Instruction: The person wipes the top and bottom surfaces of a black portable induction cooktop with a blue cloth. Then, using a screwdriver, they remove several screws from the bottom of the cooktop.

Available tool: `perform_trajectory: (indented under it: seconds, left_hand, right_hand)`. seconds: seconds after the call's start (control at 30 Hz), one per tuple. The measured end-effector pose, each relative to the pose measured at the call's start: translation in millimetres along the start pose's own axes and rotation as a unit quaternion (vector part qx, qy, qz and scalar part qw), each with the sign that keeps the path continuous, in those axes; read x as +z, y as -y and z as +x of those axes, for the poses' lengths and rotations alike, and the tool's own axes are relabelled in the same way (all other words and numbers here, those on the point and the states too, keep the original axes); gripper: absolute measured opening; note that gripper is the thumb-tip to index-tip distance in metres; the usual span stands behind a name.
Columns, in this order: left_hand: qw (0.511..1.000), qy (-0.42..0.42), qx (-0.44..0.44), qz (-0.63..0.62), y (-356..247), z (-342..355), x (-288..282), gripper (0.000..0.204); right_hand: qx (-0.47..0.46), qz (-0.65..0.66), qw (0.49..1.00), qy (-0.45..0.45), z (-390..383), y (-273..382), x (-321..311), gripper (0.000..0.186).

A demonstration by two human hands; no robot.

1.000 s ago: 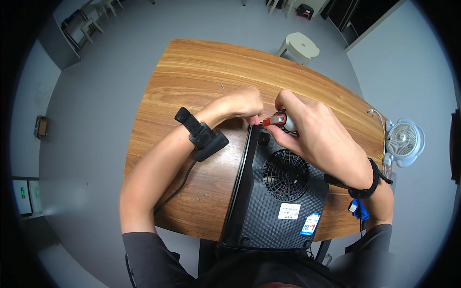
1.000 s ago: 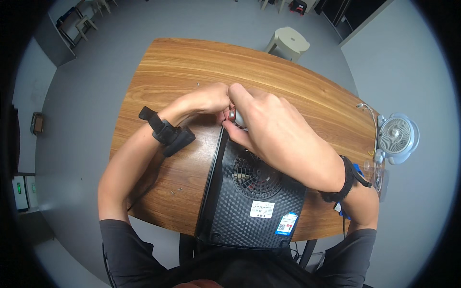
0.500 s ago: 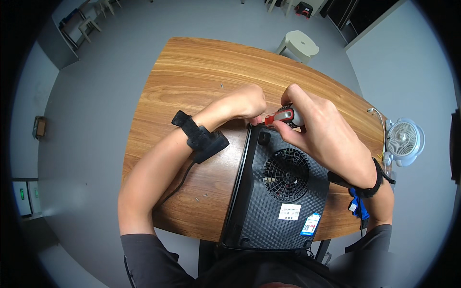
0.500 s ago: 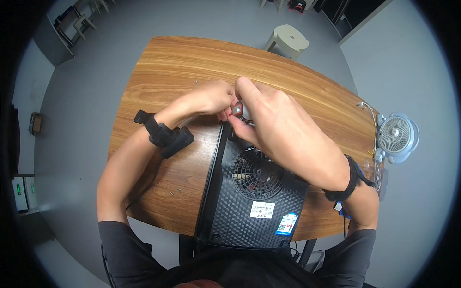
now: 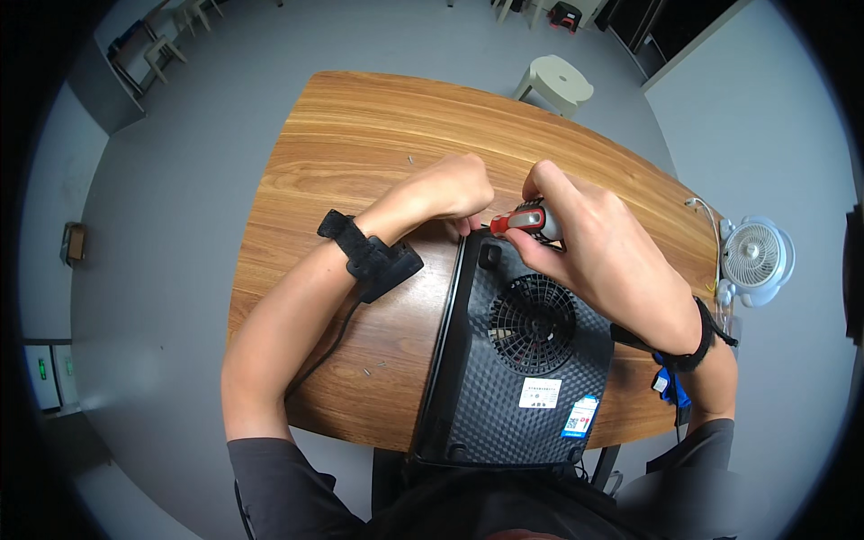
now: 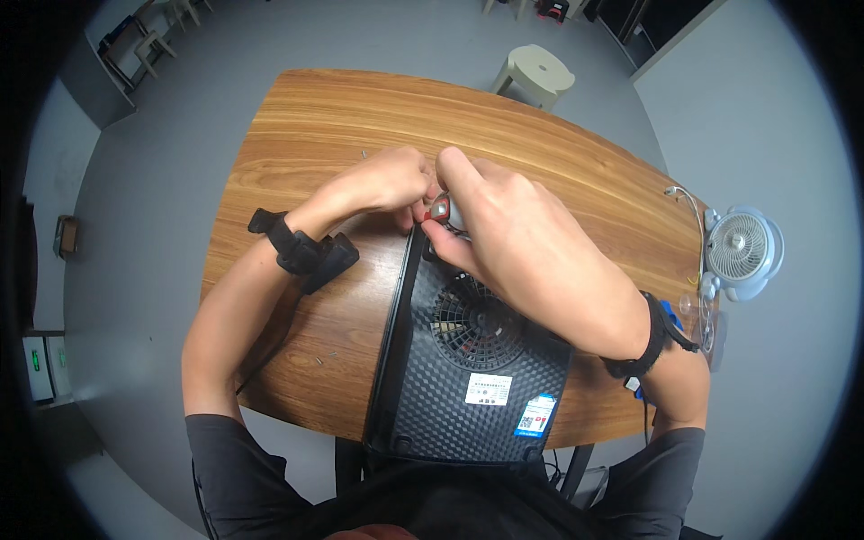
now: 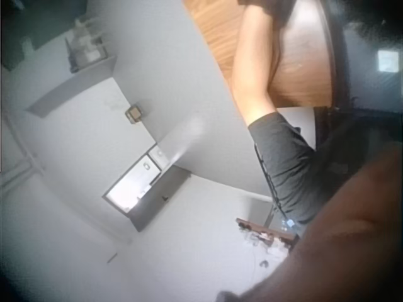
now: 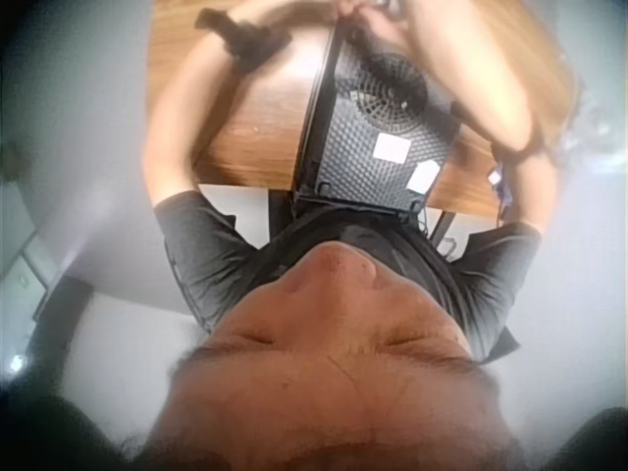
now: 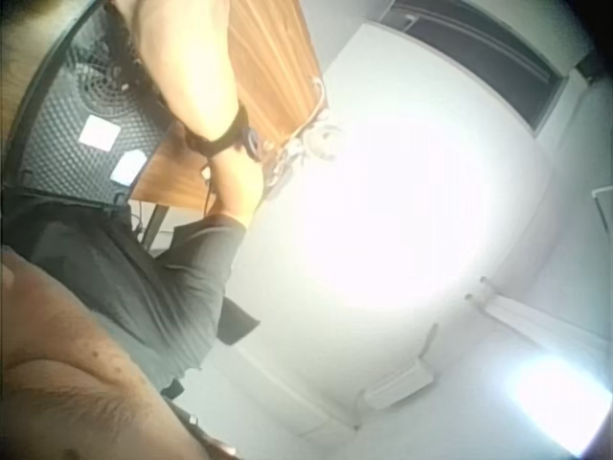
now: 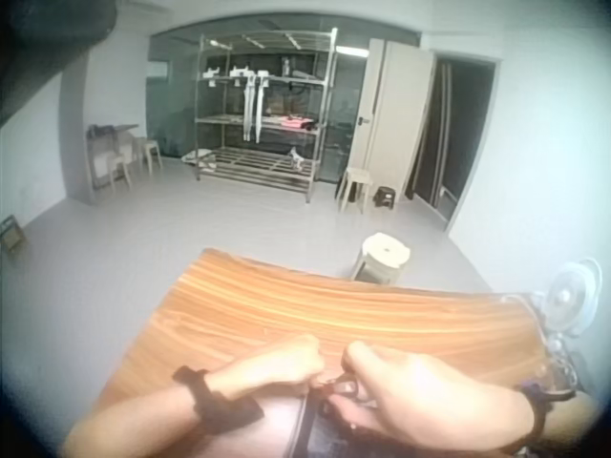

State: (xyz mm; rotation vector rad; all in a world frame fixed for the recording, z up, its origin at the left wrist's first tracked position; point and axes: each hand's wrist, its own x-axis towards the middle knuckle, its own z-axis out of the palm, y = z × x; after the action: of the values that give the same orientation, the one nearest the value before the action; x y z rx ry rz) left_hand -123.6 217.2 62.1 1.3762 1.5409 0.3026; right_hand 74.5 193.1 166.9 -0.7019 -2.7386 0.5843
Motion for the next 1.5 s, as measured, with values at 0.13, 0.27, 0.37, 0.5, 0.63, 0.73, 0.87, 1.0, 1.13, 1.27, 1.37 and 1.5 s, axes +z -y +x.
perform_trajectory:
  seconds: [0.13,0.27,0.37,0.5,0.63,0.73,0.87,1.0,1.13,1.27,1.37,1.5]
  left_hand:
    - [0.999,0.008,0.011,-0.036,7,4,1,0.032]
    - [0.996,0.035,0.023,-0.073,18,14,-1,0.032]
    - [0.997,0.032,0.030,-0.064,14,9,-2,0.032]
    - [0.996,0.042,0.038,-0.066,14,6,-4,0.031]
    - [0.995,0.065,0.042,-0.056,12,9,-5,0.035]
    - [0.994,0.071,0.047,-0.062,22,20,-4,0.036]
    - [0.993,0.077,0.024,-0.088,22,21,-6,0.038]
    - [0.990,0.058,0.001,-0.132,25,16,-3,0.029]
    - [0.989,0.063,0.020,-0.133,22,12,-8,0.036]
    - [0.994,0.024,0.013,-0.104,20,10,-5,0.033]
    - [0.999,0.008,0.026,0.045,7,-2,-4,0.031]
    - [0.998,-0.016,0.048,0.046,27,5,3,0.030]
  right_hand:
    - [-0.004,0.001,1.000,0.006,1,0,0,0.033]
    - [-0.002,-0.012,1.000,0.022,3,2,-2,0.034]
    - [0.013,-0.002,1.000,0.021,4,-2,-1,0.034]
    - [0.028,-0.016,0.999,0.025,5,-2,-4,0.035]
    - [0.007,-0.026,0.999,0.023,4,-3,-1,0.037]
    - [0.019,-0.039,0.998,0.049,8,3,-5,0.037]
    - [0.026,-0.006,0.999,0.022,9,-5,-1,0.034]
    - [0.052,0.003,0.999,0.005,9,-9,-1,0.031]
    - [0.045,0.000,0.999,0.002,9,-10,-1,0.031]
    - [0.026,-0.006,1.000,0.008,11,-8,-2,0.031]
    - [0.044,-0.018,0.999,0.017,11,-7,-4,0.031]
    - [0.053,-0.020,0.998,0.017,11,-6,-4,0.031]
